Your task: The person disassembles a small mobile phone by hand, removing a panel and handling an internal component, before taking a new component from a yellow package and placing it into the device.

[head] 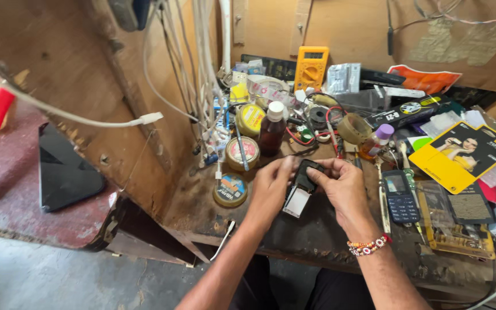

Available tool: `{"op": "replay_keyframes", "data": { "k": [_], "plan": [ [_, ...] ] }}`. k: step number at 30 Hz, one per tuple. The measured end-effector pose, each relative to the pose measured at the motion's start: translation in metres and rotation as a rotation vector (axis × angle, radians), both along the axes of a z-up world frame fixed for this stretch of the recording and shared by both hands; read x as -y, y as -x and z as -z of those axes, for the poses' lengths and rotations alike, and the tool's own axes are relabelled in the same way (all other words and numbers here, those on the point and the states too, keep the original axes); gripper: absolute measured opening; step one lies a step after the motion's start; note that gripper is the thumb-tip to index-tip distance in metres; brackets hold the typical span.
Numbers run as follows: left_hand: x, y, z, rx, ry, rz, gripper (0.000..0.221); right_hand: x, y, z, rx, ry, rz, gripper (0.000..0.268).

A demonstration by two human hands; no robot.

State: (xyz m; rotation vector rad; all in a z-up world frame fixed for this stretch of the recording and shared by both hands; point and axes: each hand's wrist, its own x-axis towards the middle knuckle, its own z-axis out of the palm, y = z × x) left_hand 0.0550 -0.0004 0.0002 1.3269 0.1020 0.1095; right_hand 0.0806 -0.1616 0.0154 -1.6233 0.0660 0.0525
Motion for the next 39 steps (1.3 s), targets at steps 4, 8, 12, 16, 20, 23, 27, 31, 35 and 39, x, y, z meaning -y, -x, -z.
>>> {"op": "replay_keyframes", "data": {
  "k": [4, 8, 12, 16, 20, 23, 27, 31, 35, 39],
  "plan": [
    [-0.002, -0.025, 0.025, 0.013, -0.169, 0.091, 0.026, 0.002, -0.006, 0.007, 0.006, 0.031, -0.04, 0.018],
    [0.002, -0.033, 0.045, 0.027, -0.06, 0.124, 0.025, 0.005, -0.014, 0.024, -0.003, 0.084, -0.071, 0.015],
    [0.002, -0.026, 0.049, -0.001, -0.035, 0.07, 0.024, 0.004, -0.019, 0.031, -0.023, 0.142, -0.08, 0.012],
    [0.005, -0.025, 0.042, -0.033, -0.013, 0.033, 0.025, 0.005, -0.024, 0.015, -0.039, 0.159, -0.147, 0.014],
    [0.007, -0.026, 0.046, -0.082, 0.034, -0.033, 0.03, 0.008, -0.019, 0.004, -0.088, 0.049, -0.165, 0.015],
    [0.006, -0.029, 0.049, -0.093, 0.05, -0.054, 0.032, 0.008, -0.014, 0.005, -0.098, 0.044, -0.127, 0.016],
    [0.001, -0.027, 0.05, -0.072, 0.08, 0.061, 0.031, 0.008, -0.012, 0.019, -0.022, 0.068, -0.112, 0.016],
    [-0.001, -0.031, 0.047, -0.097, -0.027, 0.052, 0.031, 0.009, -0.014, 0.027, -0.02, 0.089, -0.089, 0.014],
    [0.002, -0.032, 0.043, -0.132, -0.1, -0.031, 0.03, 0.007, -0.014, 0.027, -0.023, 0.086, -0.077, 0.014],
    [0.005, -0.031, 0.039, -0.145, -0.131, -0.073, 0.028, 0.011, -0.015, 0.015, -0.075, 0.015, -0.15, 0.012]
  ]
}}
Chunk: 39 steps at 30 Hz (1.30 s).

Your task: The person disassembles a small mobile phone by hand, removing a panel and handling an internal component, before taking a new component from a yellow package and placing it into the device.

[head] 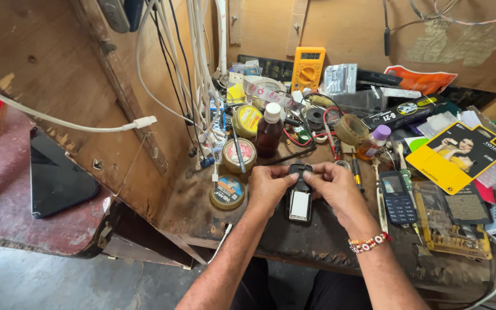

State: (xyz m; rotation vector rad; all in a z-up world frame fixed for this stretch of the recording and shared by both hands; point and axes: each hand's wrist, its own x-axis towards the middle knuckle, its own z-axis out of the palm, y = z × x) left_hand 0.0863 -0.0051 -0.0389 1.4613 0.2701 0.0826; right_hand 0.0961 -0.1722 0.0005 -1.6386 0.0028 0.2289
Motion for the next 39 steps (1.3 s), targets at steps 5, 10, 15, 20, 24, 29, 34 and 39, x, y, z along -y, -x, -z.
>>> {"op": "replay_keyframes", "data": {
  "k": [5, 10, 15, 20, 24, 29, 34, 39],
  "plan": [
    [0.001, 0.002, 0.006, -0.018, -0.057, -0.005, 0.03, -0.01, 0.001, 0.006, 0.082, 0.125, 0.083, 0.014],
    [-0.008, -0.003, 0.011, 0.002, 0.071, 0.149, 0.036, -0.011, -0.005, 0.014, 0.059, 0.074, 0.129, 0.015],
    [-0.008, -0.009, 0.007, -0.081, 0.132, 0.159, 0.035, -0.007, -0.005, 0.01, 0.022, 0.077, 0.077, 0.015],
    [-0.001, -0.007, 0.007, -0.083, 0.053, 0.067, 0.028, -0.009, -0.007, 0.011, 0.025, 0.095, 0.11, 0.018],
    [-0.003, -0.007, 0.002, -0.091, 0.126, 0.079, 0.028, -0.006, -0.009, 0.004, -0.033, 0.078, 0.067, 0.016],
    [-0.007, -0.002, -0.001, -0.082, 0.049, 0.104, 0.031, -0.004, -0.009, 0.006, -0.008, 0.098, 0.086, 0.016],
    [-0.011, -0.002, 0.003, -0.051, 0.092, 0.185, 0.033, -0.005, -0.011, 0.01, 0.001, 0.09, 0.092, 0.018],
    [-0.002, -0.006, 0.01, -0.057, 0.078, 0.085, 0.029, 0.008, -0.01, 0.005, -0.059, 0.065, -0.058, 0.023]
  ]
}}
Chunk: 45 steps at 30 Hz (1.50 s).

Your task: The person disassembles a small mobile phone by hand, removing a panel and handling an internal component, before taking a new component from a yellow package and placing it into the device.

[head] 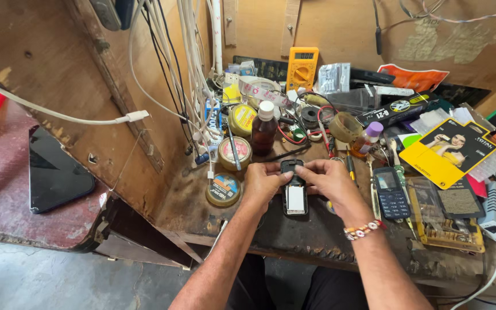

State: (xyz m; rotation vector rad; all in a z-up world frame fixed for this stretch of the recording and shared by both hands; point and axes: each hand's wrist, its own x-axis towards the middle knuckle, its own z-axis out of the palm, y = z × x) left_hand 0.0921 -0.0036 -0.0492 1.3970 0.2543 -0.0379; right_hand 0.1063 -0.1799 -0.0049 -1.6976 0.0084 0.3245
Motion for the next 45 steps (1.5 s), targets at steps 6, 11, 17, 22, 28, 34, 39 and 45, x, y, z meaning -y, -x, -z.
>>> {"op": "replay_keyframes", "data": {
  "k": [6, 11, 17, 22, 28, 34, 39, 45],
  "plan": [
    [0.0, -0.001, 0.007, 0.055, 0.131, 0.013, 0.022, 0.01, 0.023, -0.005, 0.003, 0.053, 0.017, 0.027],
    [0.001, -0.004, 0.005, 0.003, 0.16, -0.02, 0.021, 0.004, 0.041, -0.011, 0.127, 0.162, -0.045, 0.026],
    [0.002, -0.006, 0.003, 0.003, 0.091, -0.034, 0.022, -0.002, 0.036, -0.009, 0.063, 0.146, 0.005, 0.016],
    [0.006, -0.007, 0.009, 0.0, 0.037, -0.085, 0.023, 0.003, 0.034, -0.003, 0.043, 0.141, 0.009, 0.019],
    [-0.001, -0.002, 0.001, 0.013, 0.107, -0.023, 0.028, 0.002, 0.05, -0.028, 0.168, 0.256, 0.02, 0.028],
    [-0.005, -0.001, 0.004, 0.027, 0.155, 0.038, 0.03, -0.003, 0.085, -0.063, 0.845, 0.615, -0.112, 0.033],
    [-0.006, -0.003, 0.016, 0.091, 0.195, 0.088, 0.031, -0.008, 0.084, -0.061, 0.969, 0.646, -0.319, 0.033],
    [-0.01, -0.001, 0.011, 0.084, 0.177, 0.107, 0.034, -0.001, 0.078, -0.057, 1.053, 0.695, -0.395, 0.038]
  ]
}}
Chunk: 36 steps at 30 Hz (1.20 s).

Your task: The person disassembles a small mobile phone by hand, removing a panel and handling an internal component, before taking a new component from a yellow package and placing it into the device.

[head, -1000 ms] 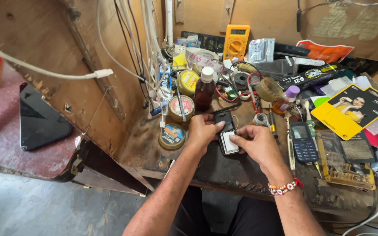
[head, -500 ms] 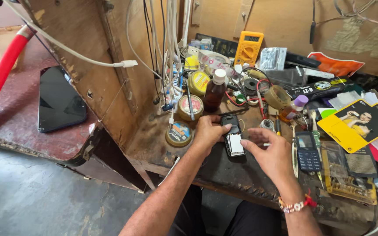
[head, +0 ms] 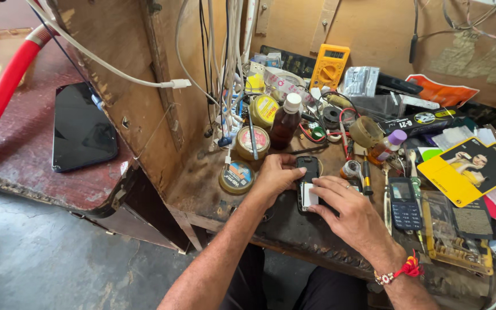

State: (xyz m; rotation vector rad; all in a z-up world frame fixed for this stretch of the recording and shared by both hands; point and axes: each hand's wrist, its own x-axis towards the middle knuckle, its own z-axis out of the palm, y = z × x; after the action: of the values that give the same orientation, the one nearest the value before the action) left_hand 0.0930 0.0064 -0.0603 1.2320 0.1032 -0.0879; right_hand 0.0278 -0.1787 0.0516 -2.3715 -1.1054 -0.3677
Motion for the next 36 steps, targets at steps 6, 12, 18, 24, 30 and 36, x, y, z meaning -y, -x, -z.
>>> {"op": "replay_keyframes", "data": {
  "k": [6, 12, 18, 24, 30, 36],
  "plan": [
    [-0.003, 0.007, -0.009, 0.013, -0.108, 0.068, 0.037, 0.0, 0.001, 0.004, 0.03, 0.002, -0.016, 0.038],
    [0.005, -0.001, -0.005, -0.032, -0.214, -0.032, 0.04, 0.006, -0.002, 0.001, -0.038, 0.011, -0.039, 0.04],
    [0.002, 0.001, -0.008, -0.014, -0.19, 0.01, 0.036, 0.009, -0.01, -0.002, 0.171, 0.129, -0.178, 0.038],
    [-0.001, -0.001, -0.011, -0.04, -0.11, 0.07, 0.033, 0.009, -0.018, 0.006, 0.187, -0.062, -0.121, 0.023],
    [-0.004, 0.0, -0.013, -0.042, -0.156, 0.107, 0.027, -0.006, -0.029, 0.015, -0.257, -0.313, 0.243, 0.017],
    [-0.006, 0.0, -0.011, -0.019, -0.122, 0.132, 0.024, -0.011, -0.052, 0.03, -0.56, -0.562, 0.175, 0.02]
  ]
}}
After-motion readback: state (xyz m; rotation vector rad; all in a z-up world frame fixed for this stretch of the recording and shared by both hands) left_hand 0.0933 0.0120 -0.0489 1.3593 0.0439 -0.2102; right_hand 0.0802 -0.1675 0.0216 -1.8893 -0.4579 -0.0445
